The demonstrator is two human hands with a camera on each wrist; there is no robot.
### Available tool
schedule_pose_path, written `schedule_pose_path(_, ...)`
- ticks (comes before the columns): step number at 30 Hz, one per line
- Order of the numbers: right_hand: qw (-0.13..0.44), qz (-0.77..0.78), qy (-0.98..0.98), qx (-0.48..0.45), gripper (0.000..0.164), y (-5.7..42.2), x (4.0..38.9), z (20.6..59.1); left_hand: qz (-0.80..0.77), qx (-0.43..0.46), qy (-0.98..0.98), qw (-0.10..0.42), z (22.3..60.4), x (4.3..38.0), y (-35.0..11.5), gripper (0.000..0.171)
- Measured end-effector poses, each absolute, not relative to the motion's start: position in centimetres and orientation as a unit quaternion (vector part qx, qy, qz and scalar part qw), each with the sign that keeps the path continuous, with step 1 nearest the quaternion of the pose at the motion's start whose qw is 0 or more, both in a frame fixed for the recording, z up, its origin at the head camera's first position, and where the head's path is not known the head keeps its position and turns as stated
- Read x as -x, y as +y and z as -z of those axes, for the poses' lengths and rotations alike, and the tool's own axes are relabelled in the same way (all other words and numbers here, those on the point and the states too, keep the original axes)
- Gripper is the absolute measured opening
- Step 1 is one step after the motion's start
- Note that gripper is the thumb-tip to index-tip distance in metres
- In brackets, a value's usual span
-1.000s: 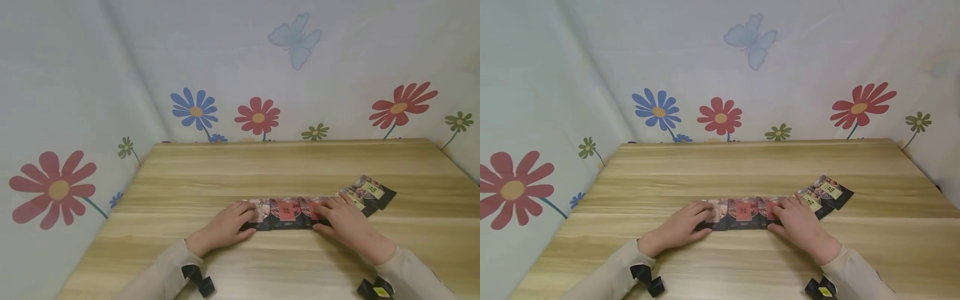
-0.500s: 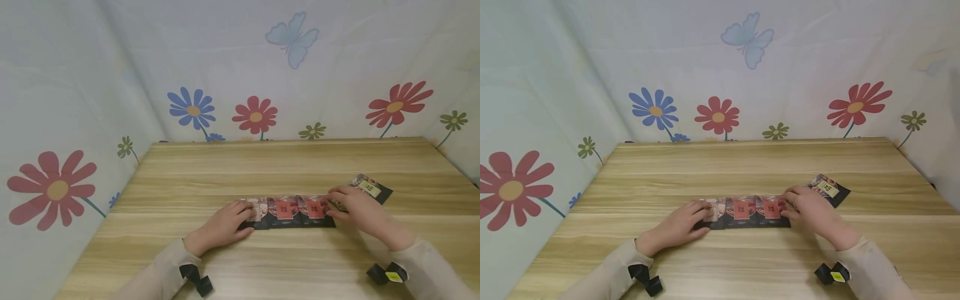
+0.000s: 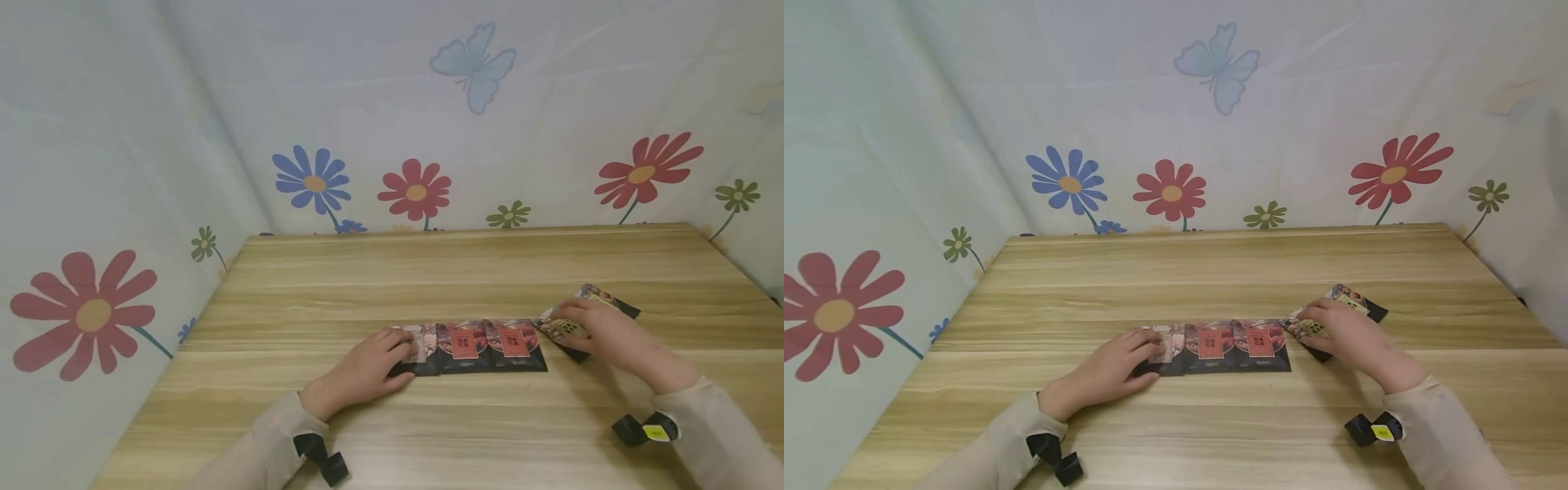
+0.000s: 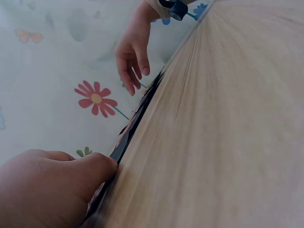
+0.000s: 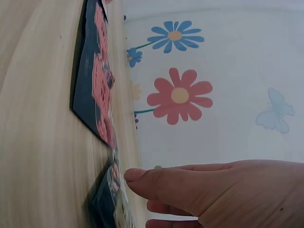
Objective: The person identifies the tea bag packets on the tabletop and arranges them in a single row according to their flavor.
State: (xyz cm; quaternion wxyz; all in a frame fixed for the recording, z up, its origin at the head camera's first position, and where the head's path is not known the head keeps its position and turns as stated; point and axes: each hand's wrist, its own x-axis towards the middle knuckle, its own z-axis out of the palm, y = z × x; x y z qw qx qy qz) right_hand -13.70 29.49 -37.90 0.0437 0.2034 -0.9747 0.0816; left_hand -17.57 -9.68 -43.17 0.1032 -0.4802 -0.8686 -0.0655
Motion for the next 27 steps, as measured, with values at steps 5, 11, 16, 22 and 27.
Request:
schedule_pose_path(5, 0.021, -0.081, -0.975, -0.208, 0.035, 30.3, 14.0, 38.5, 0.068, 0.48, -0.869, 0.099, 43.2, 17.5, -9.7, 0.038)
schedule_pose_path(11, -0.007, -0.086, -0.975, -0.204, 0.039, 30.9, 14.2, 38.9, 0.062, 0.477, -0.871, 0.099, 43.2, 17.5, -9.7, 0.04)
schedule_pose_path(16, -0.012, -0.083, -0.977, -0.197, 0.041, 30.8, 14.2, 39.0, 0.062, 0.478, -0.87, 0.104, 43.5, 17.7, -9.7, 0.04)
schedule_pose_path(22, -0.007, -0.069, -0.979, -0.191, 0.04, 30.5, 14.2, 39.1, 0.064, 0.479, -0.869, 0.108, 43.6, 17.8, -9.7, 0.04)
schedule_pose_path(27, -0.008, -0.067, -0.982, -0.178, 0.039, 30.0, 14.0, 39.0, 0.063, 0.478, -0.869, 0.11, 43.5, 17.8, -9.7, 0.04)
